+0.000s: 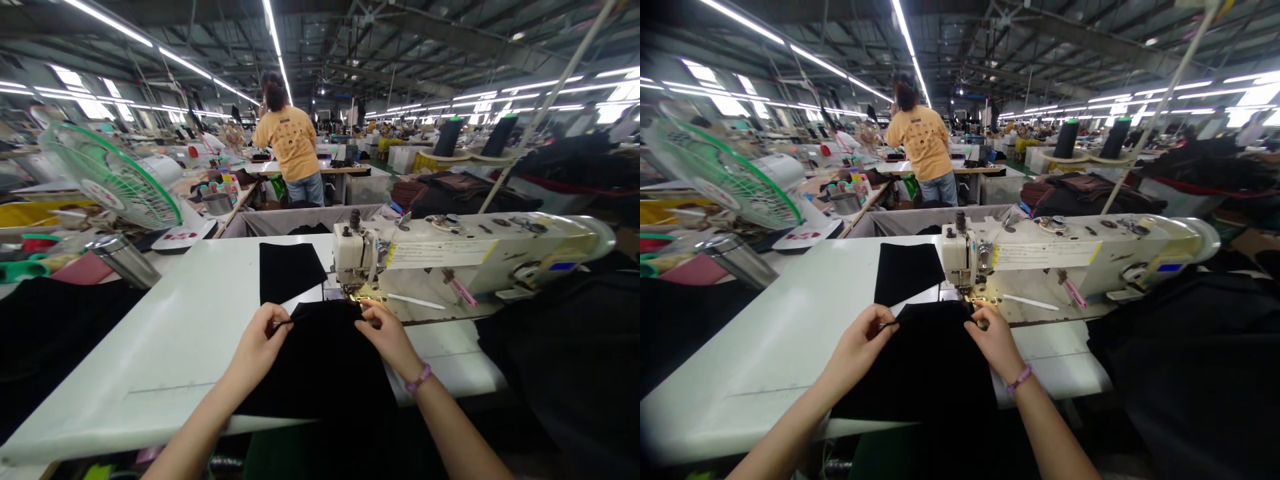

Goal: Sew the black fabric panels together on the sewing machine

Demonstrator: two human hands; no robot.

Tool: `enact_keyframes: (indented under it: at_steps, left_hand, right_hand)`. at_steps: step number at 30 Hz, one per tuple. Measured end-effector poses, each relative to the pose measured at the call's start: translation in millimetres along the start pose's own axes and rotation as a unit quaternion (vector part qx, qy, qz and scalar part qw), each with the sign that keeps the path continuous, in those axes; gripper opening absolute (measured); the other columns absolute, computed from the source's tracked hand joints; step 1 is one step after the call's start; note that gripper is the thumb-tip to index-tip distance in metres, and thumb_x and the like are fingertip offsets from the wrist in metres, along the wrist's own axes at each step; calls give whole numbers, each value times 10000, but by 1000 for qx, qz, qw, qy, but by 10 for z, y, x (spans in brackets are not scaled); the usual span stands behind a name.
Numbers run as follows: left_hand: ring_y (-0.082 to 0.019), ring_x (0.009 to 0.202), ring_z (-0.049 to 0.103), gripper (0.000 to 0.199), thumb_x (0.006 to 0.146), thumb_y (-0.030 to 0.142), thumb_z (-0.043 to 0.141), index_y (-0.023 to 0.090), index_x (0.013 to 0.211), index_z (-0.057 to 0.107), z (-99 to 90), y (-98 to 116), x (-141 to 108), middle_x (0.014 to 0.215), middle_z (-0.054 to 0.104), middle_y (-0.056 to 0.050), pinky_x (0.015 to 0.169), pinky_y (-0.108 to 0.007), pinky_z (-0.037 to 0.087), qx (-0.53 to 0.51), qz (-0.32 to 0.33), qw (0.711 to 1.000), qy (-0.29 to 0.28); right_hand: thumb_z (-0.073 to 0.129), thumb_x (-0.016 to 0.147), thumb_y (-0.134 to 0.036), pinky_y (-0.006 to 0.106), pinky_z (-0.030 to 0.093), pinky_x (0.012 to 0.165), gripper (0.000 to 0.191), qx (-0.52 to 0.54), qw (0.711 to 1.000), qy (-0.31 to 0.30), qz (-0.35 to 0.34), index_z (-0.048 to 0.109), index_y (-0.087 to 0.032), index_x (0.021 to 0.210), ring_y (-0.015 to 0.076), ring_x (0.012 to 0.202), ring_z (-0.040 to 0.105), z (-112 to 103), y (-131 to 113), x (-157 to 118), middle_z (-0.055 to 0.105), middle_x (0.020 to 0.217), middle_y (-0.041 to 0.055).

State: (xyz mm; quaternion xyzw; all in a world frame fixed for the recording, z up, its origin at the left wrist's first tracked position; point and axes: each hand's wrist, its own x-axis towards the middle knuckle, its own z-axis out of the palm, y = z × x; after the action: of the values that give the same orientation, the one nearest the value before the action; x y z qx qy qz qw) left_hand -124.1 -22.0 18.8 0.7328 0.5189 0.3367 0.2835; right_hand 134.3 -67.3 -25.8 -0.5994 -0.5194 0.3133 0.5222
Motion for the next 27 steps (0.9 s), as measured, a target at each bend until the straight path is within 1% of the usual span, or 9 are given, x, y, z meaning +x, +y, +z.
enact_keyframes:
  at_steps: [3,5,7,10,13,15,18,21,27]
  left_hand:
    - [-165,867,617,145,733,273,687,201,811,589,-73,139,-130,1010,637,-24,793,-283,498,-204,-42,978,29]
    - [-181,972,636,179,691,248,748,190,823,641,-105,213,-193,1175,642,-45,863,-290,498,-296,-78,951,39]
    - [-185,983,644,205,686,245,779,183,860,691,-119,259,-234,1175,663,-54,893,-291,496,-346,-105,931,52]
    - [-181,945,643,196,727,294,782,171,874,741,-120,297,-279,1051,695,-55,887,-278,497,-358,-103,924,85]
    - [-196,970,642,187,776,353,757,173,828,768,-124,338,-323,1049,703,-60,897,-281,499,-354,-83,924,116]
    - [-203,985,645,190,788,364,750,180,822,781,-131,363,-350,1049,715,-63,912,-286,496,-356,-74,922,130]
    - [-196,951,653,176,742,354,789,185,789,788,-139,381,-376,978,738,-55,883,-273,502,-359,-75,915,167]
    - [-166,839,658,183,667,333,840,190,765,781,-137,393,-391,852,745,-31,799,-245,512,-377,-102,899,201]
    - [-114,756,636,196,654,312,853,179,764,760,-121,421,-409,768,735,-6,747,-188,496,-401,-115,887,198]
  right_hand:
    - [703,779,-448,431,509,927,296,83,996,-19,31,712,-188,918,275,990,677,-26,-35,-76,738,1039,94]
    - [747,753,-452,426,519,926,360,139,988,7,59,724,-191,999,266,955,689,-31,-48,-127,753,990,73]
    - [814,688,-435,424,499,977,383,187,977,49,85,742,-205,986,266,988,680,-36,-55,-172,756,1009,54]
    - [860,628,-451,443,448,1062,423,197,970,94,105,764,-219,969,295,1080,652,-61,-78,-241,749,1074,50]
    - [834,667,-495,452,374,1138,423,172,971,121,112,775,-230,990,311,1177,609,-104,-127,-318,732,1146,52]
    - [823,683,-503,423,374,1145,412,178,967,140,114,781,-228,987,300,1204,597,-129,-172,-366,733,1149,44]
    - [843,654,-496,352,464,1068,426,219,953,165,127,785,-196,951,283,1188,609,-148,-239,-420,745,1111,47]
    - [889,595,-452,282,532,960,446,271,935,170,151,783,-177,929,262,1146,632,-162,-291,-454,750,1085,47]
    - [951,475,-344,164,547,829,450,338,904,179,190,788,-214,874,188,1046,664,-192,-367,-479,764,995,2]
